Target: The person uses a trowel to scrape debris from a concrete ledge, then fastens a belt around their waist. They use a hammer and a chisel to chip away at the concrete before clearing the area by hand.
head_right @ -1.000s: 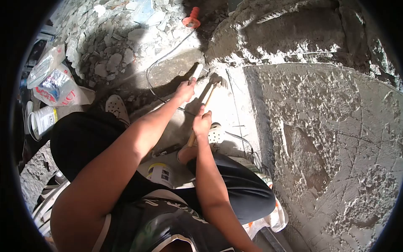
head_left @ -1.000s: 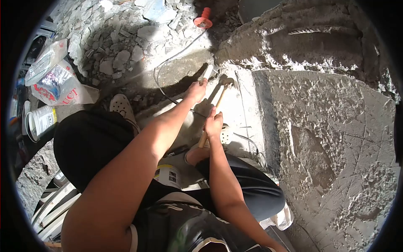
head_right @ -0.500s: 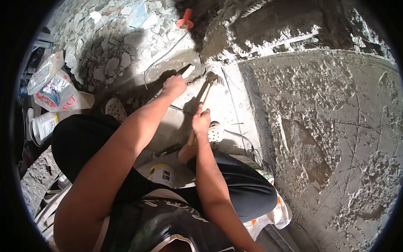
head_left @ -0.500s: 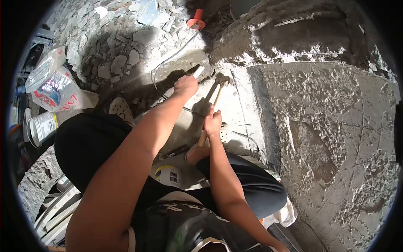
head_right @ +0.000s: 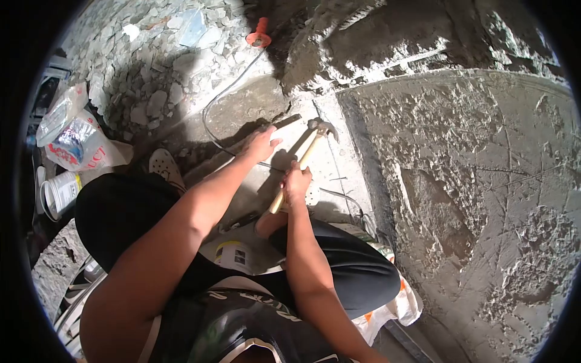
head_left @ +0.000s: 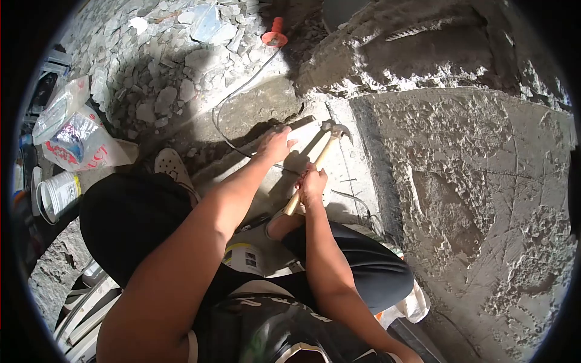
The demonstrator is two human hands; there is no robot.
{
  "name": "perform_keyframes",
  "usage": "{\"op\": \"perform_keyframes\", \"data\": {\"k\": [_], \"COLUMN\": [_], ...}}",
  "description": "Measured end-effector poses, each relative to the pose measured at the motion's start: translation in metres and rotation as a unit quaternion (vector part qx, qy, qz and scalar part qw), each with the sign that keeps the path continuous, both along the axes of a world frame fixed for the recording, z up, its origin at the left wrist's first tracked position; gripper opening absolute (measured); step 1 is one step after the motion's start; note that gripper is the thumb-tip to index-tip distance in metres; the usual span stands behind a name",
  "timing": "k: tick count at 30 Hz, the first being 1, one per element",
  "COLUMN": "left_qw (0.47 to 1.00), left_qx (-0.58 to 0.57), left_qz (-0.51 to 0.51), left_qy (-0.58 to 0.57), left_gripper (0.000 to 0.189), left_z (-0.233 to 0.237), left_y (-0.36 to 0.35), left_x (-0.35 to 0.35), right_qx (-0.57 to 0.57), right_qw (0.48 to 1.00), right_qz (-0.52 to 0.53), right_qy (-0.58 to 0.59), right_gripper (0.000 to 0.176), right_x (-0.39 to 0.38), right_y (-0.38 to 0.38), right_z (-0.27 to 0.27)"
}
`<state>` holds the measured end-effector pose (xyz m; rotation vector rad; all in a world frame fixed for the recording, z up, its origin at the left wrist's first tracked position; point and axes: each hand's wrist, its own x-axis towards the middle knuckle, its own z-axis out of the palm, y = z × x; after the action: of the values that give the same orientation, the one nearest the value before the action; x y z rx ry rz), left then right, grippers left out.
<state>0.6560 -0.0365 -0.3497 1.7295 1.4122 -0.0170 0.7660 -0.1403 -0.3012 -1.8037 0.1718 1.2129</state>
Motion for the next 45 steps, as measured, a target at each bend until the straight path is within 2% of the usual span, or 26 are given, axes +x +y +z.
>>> {"op": "perform_keyframes", "data": {"k": [4,10,12,14,18,20,21,22,24,25,26,28,30,33,36,38,41,45], "left_qw": [0.999,0.999,0.999,0.998,0.997,0.998,0.998,0.999,0.999,0.999,0.999,0.999,0.999,0.999,0.998,0.997,0.998,0.998], "left_qx": [-0.031,-0.036,-0.036,0.000,-0.001,0.001,0.002,-0.011,-0.024,-0.021,-0.017,-0.023,-0.033,-0.021,0.001,-0.025,0.005,-0.003], "left_qz": [0.013,0.033,0.034,0.067,0.070,0.062,0.062,0.051,0.045,0.043,0.042,0.042,0.031,0.045,0.058,0.057,0.059,0.059], "left_qy": [0.000,-0.005,-0.007,-0.001,-0.018,-0.017,-0.018,-0.007,0.006,0.002,-0.002,-0.005,-0.009,-0.024,-0.028,-0.043,-0.035,-0.030], "left_gripper": [0.049,0.047,0.047,0.045,0.044,0.043,0.043,0.043,0.043,0.043,0.043,0.046,0.047,0.050,0.050,0.049,0.047,0.048], "left_z": [0.010,0.007,0.008,0.005,0.001,0.003,0.005,0.007,0.008,0.009,0.011,0.018,0.030,0.007,0.008,0.009,-0.001,-0.006], "left_y": [0.007,0.005,0.005,0.002,0.005,0.006,0.007,0.009,0.009,0.009,0.010,0.008,0.010,0.003,0.000,0.001,0.002,0.003], "left_x": [0.001,0.004,0.005,0.007,0.002,-0.001,-0.001,-0.001,-0.001,0.000,0.000,-0.001,-0.001,0.005,0.008,0.006,0.004,0.007], "right_qx": [0.002,0.012,0.028,0.034,0.058,0.130,0.179,0.181,0.179,0.182,0.184,0.099,0.095,0.072,0.103,0.109,0.203,0.175], "right_qw": [1.000,0.994,0.984,0.981,0.955,0.925,0.921,0.920,0.952,0.965,0.964,0.985,0.985,0.991,0.987,0.987,0.972,0.974], "right_qz": [0.007,0.084,0.138,0.147,0.191,0.164,0.133,0.135,0.173,0.133,0.137,0.101,0.103,0.079,0.058,0.035,0.044,0.059], "right_qy": [-0.020,-0.065,-0.113,-0.126,-0.218,-0.317,-0.320,-0.320,-0.178,-0.137,-0.136,-0.101,-0.102,-0.085,-0.111,-0.112,-0.112,-0.128], "right_gripper": [0.016,0.016,0.015,0.014,0.019,0.017,0.014,0.014,0.012,0.013,0.013,0.019,0.021,0.019,0.017,0.016,0.015,0.015], "right_x": [0.001,-0.008,-0.015,-0.017,-0.019,-0.023,-0.025,-0.026,-0.027,-0.033,-0.034,-0.037,-0.034,-0.030,-0.027,-0.027,-0.025,-0.031], "right_y": [0.002,0.008,0.011,0.009,0.004,-0.006,-0.008,-0.006,-0.002,-0.001,0.003,0.006,0.002,0.000,0.006,0.011,0.016,0.020], "right_z": [0.000,0.009,0.018,0.018,0.020,0.021,0.020,0.026,0.043,0.045,0.048,0.050,0.029,0.021,0.026,0.030,0.040,0.050]}}
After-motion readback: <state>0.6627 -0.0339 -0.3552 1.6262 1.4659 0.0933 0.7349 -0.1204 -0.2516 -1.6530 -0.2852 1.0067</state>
